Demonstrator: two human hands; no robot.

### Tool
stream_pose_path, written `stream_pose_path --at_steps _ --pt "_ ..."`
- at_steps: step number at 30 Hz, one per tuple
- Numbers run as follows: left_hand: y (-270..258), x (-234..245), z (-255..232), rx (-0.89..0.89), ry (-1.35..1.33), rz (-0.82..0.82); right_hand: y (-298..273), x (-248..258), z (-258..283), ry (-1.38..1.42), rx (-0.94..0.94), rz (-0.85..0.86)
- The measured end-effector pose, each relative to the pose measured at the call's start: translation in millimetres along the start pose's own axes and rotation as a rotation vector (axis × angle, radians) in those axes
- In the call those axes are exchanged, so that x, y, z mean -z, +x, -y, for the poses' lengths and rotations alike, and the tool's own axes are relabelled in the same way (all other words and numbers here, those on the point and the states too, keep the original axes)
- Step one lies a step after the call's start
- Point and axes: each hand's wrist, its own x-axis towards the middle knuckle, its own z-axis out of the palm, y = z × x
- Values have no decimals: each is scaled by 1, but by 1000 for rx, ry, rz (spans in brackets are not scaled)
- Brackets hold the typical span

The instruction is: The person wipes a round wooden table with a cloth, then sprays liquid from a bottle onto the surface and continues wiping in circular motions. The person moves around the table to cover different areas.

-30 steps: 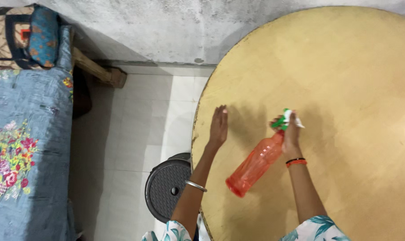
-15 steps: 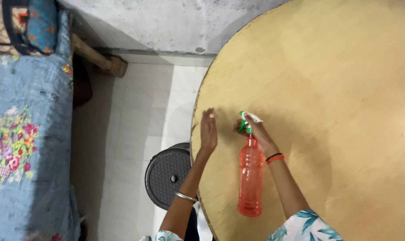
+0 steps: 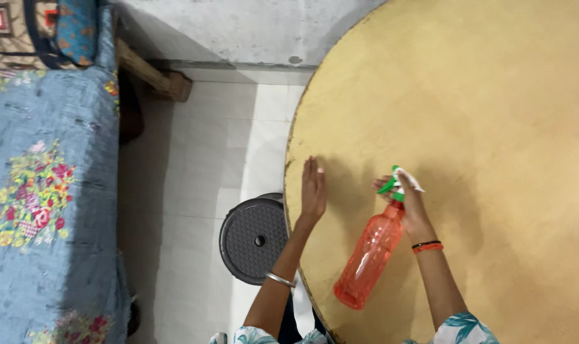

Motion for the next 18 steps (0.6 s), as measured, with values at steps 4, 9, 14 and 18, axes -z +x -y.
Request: stream_pose_path --at_steps 4,9,14,18 --pt "-14 -42 -34 -6 10 158 12 58 -2 138 208 -161" --pt "-38 -70 -59 -19 -61 303 8 89 5 89 224 -279" --pt "-66 -58 -66 17 -108 339 -23 72 14 239 33 -197" --pt "-87 -24 -48 -22 58 179 -44 44 -15 307 -33 -112"
